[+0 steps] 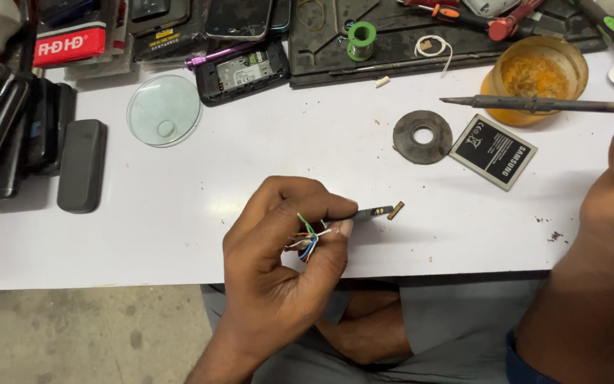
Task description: The person strips the ends of a multi-colored wire, then uses a soldering iron and solder to attach the wires to a small black rectangular component. The person repeatedly applies solder to the wire ends and the component terminals.
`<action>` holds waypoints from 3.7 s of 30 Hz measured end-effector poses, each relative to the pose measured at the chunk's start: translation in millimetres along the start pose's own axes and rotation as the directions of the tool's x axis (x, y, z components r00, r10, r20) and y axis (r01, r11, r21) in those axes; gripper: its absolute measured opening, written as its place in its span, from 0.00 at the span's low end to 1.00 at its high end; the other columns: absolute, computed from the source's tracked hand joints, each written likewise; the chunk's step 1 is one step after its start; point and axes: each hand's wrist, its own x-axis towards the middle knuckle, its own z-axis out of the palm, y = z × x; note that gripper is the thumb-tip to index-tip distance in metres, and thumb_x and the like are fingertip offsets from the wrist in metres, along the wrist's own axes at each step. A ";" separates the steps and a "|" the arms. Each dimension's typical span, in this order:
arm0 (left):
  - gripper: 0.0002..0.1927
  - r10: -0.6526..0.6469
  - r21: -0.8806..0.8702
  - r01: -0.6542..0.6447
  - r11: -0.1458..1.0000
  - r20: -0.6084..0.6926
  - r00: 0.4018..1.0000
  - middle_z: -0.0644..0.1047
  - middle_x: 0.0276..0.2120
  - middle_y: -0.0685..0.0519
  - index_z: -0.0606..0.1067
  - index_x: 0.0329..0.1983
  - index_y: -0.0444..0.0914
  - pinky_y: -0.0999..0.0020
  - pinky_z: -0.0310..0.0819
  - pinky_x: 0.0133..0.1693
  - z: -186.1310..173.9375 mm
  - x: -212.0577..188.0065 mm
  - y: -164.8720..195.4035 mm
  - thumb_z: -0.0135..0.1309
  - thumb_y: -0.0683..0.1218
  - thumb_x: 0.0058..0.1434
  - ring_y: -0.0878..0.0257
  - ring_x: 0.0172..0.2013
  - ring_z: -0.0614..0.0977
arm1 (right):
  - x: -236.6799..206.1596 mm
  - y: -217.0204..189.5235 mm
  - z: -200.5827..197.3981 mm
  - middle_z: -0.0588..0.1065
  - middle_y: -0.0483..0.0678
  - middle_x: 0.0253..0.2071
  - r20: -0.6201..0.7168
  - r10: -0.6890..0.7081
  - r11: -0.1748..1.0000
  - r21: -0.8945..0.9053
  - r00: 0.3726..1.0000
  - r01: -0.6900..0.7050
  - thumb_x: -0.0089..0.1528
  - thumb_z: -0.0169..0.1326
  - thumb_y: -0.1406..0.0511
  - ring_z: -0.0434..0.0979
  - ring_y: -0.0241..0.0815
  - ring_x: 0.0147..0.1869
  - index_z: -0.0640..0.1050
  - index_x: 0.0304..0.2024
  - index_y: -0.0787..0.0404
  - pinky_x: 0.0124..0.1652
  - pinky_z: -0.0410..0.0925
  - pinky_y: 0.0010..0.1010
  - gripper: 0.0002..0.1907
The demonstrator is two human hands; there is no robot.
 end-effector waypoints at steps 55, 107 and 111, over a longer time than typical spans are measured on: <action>0.10 0.203 -0.095 -0.180 0.979 0.401 0.893 0.73 0.33 0.56 0.72 0.44 0.33 0.70 0.72 0.42 -21.8 129.5 -69.9 0.49 0.45 0.81 0.69 0.36 0.72 | 1.4 -33.7 -19.0 0.61 0.47 0.23 0.072 0.479 0.608 0.692 0.875 -0.389 0.75 0.47 0.70 0.56 0.37 0.25 0.64 0.26 0.62 0.28 0.52 0.25 0.20; 0.08 0.068 -0.332 0.120 0.936 0.504 0.861 0.81 0.39 0.55 0.77 0.47 0.36 0.69 0.82 0.49 -20.3 109.4 -65.3 0.59 0.44 0.69 0.69 0.41 0.82 | 108.9 -176.5 -48.3 0.62 0.45 0.21 0.318 0.651 -0.037 0.920 0.689 -0.389 0.69 0.44 0.72 0.58 0.36 0.17 0.70 0.39 0.65 0.20 0.57 0.24 0.04; 0.08 0.077 -0.334 0.112 0.936 0.503 0.861 0.81 0.40 0.55 0.77 0.47 0.36 0.69 0.82 0.49 -20.7 109.4 -65.0 0.59 0.44 0.69 0.69 0.42 0.82 | 115.5 -182.5 -47.4 0.62 0.45 0.21 0.328 0.661 -0.061 0.920 0.674 -0.388 0.69 0.43 0.70 0.59 0.37 0.17 0.70 0.40 0.66 0.22 0.57 0.25 0.05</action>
